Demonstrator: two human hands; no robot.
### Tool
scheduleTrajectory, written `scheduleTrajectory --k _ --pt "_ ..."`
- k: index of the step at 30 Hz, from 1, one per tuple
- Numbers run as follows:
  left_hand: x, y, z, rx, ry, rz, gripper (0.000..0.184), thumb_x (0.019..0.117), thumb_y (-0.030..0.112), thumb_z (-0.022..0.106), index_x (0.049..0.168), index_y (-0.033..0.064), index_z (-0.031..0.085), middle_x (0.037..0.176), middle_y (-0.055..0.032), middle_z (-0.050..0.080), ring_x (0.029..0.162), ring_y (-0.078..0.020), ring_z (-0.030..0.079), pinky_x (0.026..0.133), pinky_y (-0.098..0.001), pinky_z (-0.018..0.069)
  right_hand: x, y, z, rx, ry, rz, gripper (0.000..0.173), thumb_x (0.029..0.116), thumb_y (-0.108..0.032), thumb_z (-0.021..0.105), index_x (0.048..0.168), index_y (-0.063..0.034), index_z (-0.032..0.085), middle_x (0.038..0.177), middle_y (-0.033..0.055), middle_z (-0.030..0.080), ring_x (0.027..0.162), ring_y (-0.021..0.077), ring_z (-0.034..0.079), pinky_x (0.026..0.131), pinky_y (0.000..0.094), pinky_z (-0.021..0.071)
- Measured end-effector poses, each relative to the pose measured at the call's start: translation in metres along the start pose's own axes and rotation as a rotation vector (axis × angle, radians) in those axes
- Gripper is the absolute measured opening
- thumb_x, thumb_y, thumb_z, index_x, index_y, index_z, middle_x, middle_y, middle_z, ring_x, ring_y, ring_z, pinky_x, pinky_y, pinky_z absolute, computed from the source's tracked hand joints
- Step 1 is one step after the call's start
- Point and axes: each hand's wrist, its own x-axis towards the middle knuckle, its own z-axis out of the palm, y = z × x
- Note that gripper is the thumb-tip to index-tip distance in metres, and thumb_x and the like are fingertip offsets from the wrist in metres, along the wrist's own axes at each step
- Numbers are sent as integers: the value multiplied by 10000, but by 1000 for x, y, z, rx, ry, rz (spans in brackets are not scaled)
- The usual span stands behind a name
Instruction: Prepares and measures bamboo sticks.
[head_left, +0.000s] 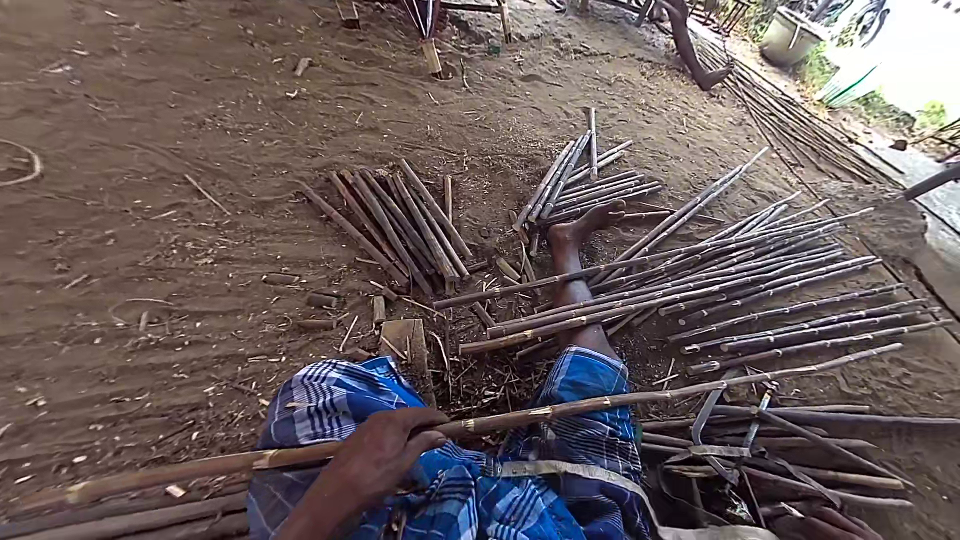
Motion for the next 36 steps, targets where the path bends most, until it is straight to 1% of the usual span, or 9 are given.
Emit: scheduleTrajectory --k 2,6,9,12,18,22,25,31,36 --pt "-1 -7 -2 -2 38 15 228 1013 377 625 1185 297 751 1088 63 751 974 -121 710 916 -463 572 12 -13 17 71 151 -176 228 966 -208 671 1149 -125 777 1179 166 716 1115 370 672 964 575 540" --pt "-5 -12 -5 36 71 -2 215 1015 383 626 1173 312 753 1076 74 750 955 -111 706 898 -456 569 55 -150 72 257 438 -534 200 1001 -189 618 1102 -188 791 1109 35 738 1053 180 701 897 397 606" --pt "-3 -12 -3 51 79 10 234 1026 400 603 1184 312 752 1101 66 746 990 -121 703 923 -459 563 97 -229 118 52 378 -682 197 1022 -229 574 1066 -163 755 1066 30 720 1043 198 687 900 378 588" --pt "-6 -11 -5 50 65 -3 244 1031 402 597 1193 300 747 1105 51 745 1008 -133 701 942 -456 554 118 -268 132 -171 130 -546 247 984 -100 531 1069 -37 754 1132 184 719 1126 360 670 953 493 542" --pt "-6 0 -1 77 40 -44 293 1049 399 551 1256 288 725 1196 15 724 1132 -180 670 1014 -469 512 111 -272 113 -215 38 -456 197 961 -87 569 1040 -38 742 1104 198 693 1122 378 649 917 509 545" --pt "-4 2 0 95 34 -51 305 1045 415 543 1265 294 716 1210 9 716 1157 -194 653 1030 -472 489 96 -277 96 199 341 -651 104 914 -126 625 949 -101 720 972 78 671 792 167 686 673 322 606" --pt "-1 2 3 103 20 -33 312 1047 415 533 1271 289 711 1206 10 715 1159 -192 650 1034 -466 481 93 -305 78 449 518 -771 168 918 -81 620 1023 -122 746 1032 38 695 686 48 640 593 216 576" --pt "-5 3 3 67 21 -54 313 1040 421 541 1269 287 707 1196 3 715 1150 -188 651 1034 -471 478 143 -330 99 391 214 -847 270 983 -258 599 1184 -178 761 1115 33 707 995 127 681 881 320 585" --pt "-7 3 7 68 24 -75 312 1037 429 547 1274 304 707 1204 18 710 1165 -188 639 1045 -460 468 141 -326 95 410 109 -804 349 1060 -273 447 1185 -174 758 1065 25 691 917 102 661 829 293 569"
